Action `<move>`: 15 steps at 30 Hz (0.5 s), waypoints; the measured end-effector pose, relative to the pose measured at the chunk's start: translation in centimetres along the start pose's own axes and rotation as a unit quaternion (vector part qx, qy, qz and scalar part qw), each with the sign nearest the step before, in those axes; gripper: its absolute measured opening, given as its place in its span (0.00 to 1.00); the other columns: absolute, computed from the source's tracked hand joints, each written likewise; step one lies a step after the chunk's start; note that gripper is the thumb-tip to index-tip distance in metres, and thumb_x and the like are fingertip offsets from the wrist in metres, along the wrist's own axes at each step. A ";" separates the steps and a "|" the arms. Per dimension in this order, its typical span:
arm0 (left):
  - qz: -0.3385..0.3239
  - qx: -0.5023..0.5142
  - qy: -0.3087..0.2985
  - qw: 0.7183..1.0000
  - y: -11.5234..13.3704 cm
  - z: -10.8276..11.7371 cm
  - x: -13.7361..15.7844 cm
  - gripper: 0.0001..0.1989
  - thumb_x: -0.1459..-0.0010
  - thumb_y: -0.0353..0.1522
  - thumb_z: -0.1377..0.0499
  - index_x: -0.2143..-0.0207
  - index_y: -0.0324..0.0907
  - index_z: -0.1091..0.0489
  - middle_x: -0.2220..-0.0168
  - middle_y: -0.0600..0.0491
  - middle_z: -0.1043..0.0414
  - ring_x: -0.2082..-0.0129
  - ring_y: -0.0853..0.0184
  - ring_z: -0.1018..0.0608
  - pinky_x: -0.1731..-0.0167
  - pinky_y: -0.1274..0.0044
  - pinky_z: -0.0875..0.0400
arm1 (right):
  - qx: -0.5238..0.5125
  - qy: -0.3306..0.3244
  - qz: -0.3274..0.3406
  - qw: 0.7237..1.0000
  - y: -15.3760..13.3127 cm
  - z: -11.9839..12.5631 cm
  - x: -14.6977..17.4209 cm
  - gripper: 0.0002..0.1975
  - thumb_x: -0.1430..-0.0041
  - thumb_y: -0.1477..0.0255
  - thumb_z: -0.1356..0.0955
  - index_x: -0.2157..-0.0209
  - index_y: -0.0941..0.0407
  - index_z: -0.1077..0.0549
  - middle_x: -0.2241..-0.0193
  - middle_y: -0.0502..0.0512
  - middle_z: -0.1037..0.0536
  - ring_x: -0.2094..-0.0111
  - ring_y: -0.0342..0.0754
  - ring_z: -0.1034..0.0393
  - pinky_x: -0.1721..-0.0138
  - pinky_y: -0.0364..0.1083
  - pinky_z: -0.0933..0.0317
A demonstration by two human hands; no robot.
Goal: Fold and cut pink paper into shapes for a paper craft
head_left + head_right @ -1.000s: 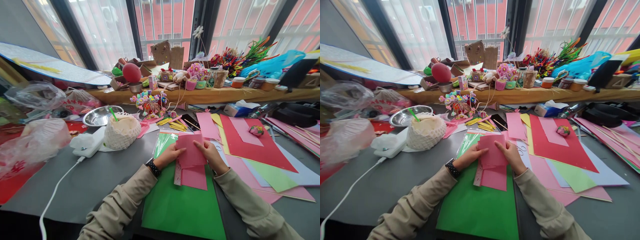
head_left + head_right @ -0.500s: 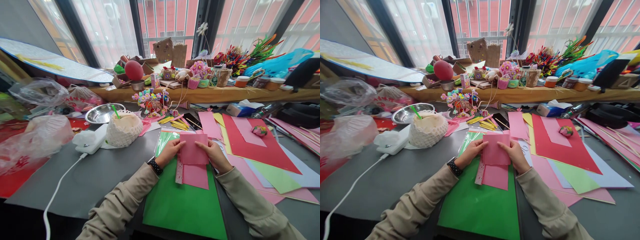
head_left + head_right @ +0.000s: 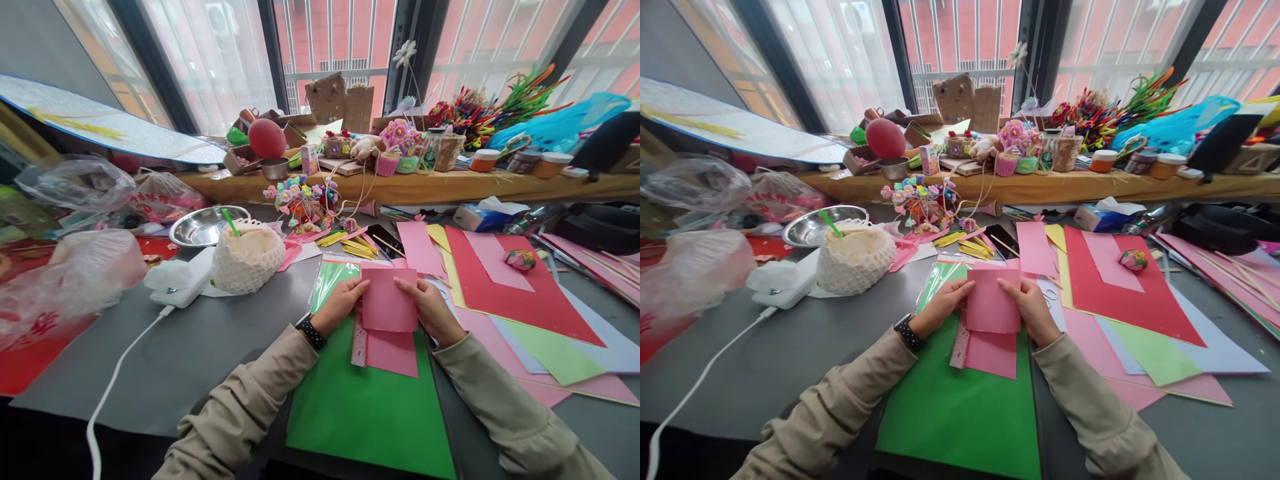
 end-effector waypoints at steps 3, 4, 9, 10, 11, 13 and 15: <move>-0.007 -0.007 -0.009 1.000 0.1 -0.1 0.0 0.14 0.56 0.41 0.42 0.76 0.36 0.34 0.80 0.58 0.37 0.80 0.77 0.34 0.78 0.84 0.38 | -0.010 0.022 -0.006 1.000 0.1 0.1 0.0 0.13 0.59 0.65 0.31 0.71 0.59 0.29 0.75 0.51 0.25 0.76 0.43 0.32 0.76 0.40 0.39; -0.011 -0.010 -0.008 1.000 0.2 -0.1 0.1 0.14 0.56 0.40 0.42 0.76 0.36 0.34 0.79 0.58 0.36 0.79 0.76 0.33 0.77 0.84 0.38 | -0.008 0.029 -0.007 1.000 0.1 0.1 0.0 0.13 0.60 0.66 0.30 0.71 0.59 0.29 0.75 0.51 0.25 0.76 0.43 0.32 0.77 0.40 0.39; -0.017 -0.019 0.027 0.999 0.2 0.1 0.1 0.15 0.58 0.39 0.40 0.71 0.35 0.31 0.75 0.54 0.32 0.75 0.73 0.30 0.74 0.82 0.35 | 0.002 0.042 -0.008 0.999 0.3 0.2 0.1 0.14 0.61 0.65 0.30 0.71 0.59 0.28 0.74 0.52 0.24 0.77 0.43 0.32 0.77 0.40 0.39; -0.016 -0.020 0.031 0.999 0.2 0.1 0.1 0.15 0.58 0.39 0.40 0.71 0.35 0.31 0.75 0.54 0.32 0.75 0.73 0.30 0.74 0.82 0.35 | 0.003 0.044 -0.007 0.999 0.3 0.2 0.1 0.14 0.61 0.65 0.30 0.71 0.59 0.28 0.74 0.52 0.24 0.77 0.43 0.32 0.78 0.40 0.39; -0.016 -0.018 0.032 0.999 0.2 0.1 0.1 0.15 0.58 0.39 0.40 0.71 0.35 0.31 0.75 0.53 0.32 0.76 0.73 0.30 0.75 0.82 0.35 | 0.003 0.046 -0.005 0.999 0.3 0.2 0.0 0.14 0.61 0.65 0.30 0.72 0.59 0.28 0.75 0.52 0.24 0.77 0.44 0.32 0.78 0.40 0.39; -0.016 -0.008 0.032 0.999 0.2 0.0 0.1 0.15 0.58 0.38 0.40 0.72 0.34 0.31 0.75 0.53 0.31 0.76 0.73 0.30 0.74 0.81 0.35 | 0.006 0.048 -0.001 0.999 0.2 0.3 0.0 0.14 0.62 0.65 0.30 0.72 0.59 0.28 0.75 0.53 0.24 0.77 0.44 0.32 0.78 0.41 0.39; -0.015 0.002 0.031 0.999 0.3 0.0 0.2 0.15 0.59 0.38 0.39 0.73 0.34 0.31 0.75 0.53 0.31 0.76 0.73 0.30 0.74 0.81 0.34 | 0.009 0.048 0.002 0.999 0.2 0.3 0.0 0.15 0.63 0.65 0.30 0.72 0.59 0.28 0.74 0.53 0.24 0.77 0.45 0.32 0.77 0.41 0.39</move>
Point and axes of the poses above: each hand's wrist, its own x-axis away from the middle knuckle, its own z-axis out of the back of the hand, y = z × x, the point moved 2 cm from there along -x, towards the middle knuckle
